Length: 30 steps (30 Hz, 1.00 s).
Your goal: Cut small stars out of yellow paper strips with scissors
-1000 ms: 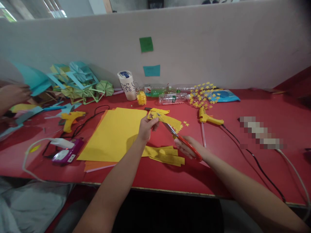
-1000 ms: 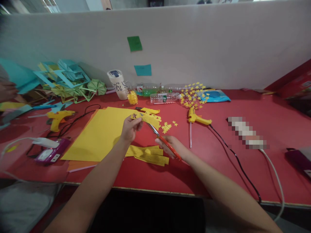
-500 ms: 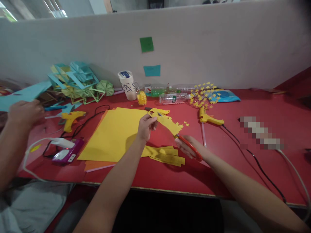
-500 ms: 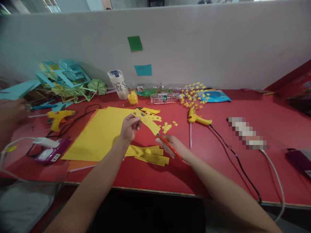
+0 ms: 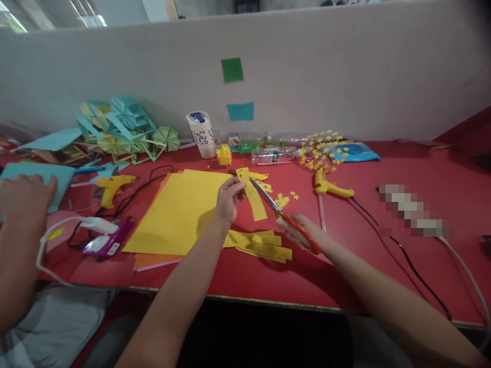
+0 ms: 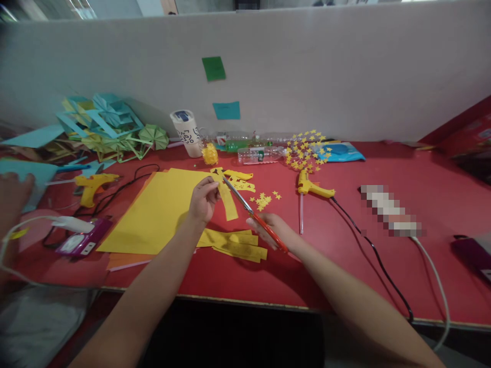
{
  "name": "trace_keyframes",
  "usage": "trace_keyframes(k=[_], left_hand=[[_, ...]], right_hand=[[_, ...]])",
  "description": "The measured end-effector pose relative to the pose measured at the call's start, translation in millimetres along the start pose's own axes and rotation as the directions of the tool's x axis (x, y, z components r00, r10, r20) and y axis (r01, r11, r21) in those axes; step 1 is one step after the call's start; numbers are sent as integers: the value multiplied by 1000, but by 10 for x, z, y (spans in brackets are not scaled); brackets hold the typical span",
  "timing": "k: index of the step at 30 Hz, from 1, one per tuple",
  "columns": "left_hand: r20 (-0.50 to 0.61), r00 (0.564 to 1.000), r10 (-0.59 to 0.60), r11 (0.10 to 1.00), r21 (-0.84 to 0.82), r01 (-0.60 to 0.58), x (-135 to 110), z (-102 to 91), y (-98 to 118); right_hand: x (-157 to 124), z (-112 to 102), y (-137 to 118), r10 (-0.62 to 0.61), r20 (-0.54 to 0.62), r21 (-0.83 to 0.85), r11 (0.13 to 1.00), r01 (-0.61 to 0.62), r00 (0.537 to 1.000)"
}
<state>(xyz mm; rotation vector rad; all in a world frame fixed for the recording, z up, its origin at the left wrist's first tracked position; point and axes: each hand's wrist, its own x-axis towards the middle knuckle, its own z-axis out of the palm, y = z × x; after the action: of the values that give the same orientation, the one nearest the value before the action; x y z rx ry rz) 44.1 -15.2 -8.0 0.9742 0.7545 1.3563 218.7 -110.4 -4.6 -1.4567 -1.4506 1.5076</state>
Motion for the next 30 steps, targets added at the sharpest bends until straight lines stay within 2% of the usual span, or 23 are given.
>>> trace_keyframes(k=[3, 5, 9, 13, 19, 23, 30], left_hand=[[-68, 998, -14, 998, -63, 10, 17, 7, 14], [-75, 997, -27, 995, -93, 20, 16, 16, 26], [14, 998, -67, 991, -113, 68, -5, 29, 33], [129, 986, -109, 993, -39, 115, -19, 31, 1], [75, 990, -120, 990, -67, 125, -7, 15, 26], [96, 979, -181, 983, 16, 181, -1, -1, 68], [153, 985, -77, 994, 94, 63, 15, -20, 79]], right_hand=[[31, -3, 41, 21, 1, 6, 1000, -21, 1000], [53, -8, 68, 26, 14, 13, 1000, -26, 1000], [83, -14, 90, 33, 14, 35, 999, -33, 999], [70, -9, 58, 30, 0, 69, 997, -30, 1000], [63, -12, 61, 23, 1, 27, 999, -23, 1000], [79, -17, 85, 16, 15, 16, 1000, -16, 1000], [71, -20, 51, 26, -20, -23, 999, -27, 999]])
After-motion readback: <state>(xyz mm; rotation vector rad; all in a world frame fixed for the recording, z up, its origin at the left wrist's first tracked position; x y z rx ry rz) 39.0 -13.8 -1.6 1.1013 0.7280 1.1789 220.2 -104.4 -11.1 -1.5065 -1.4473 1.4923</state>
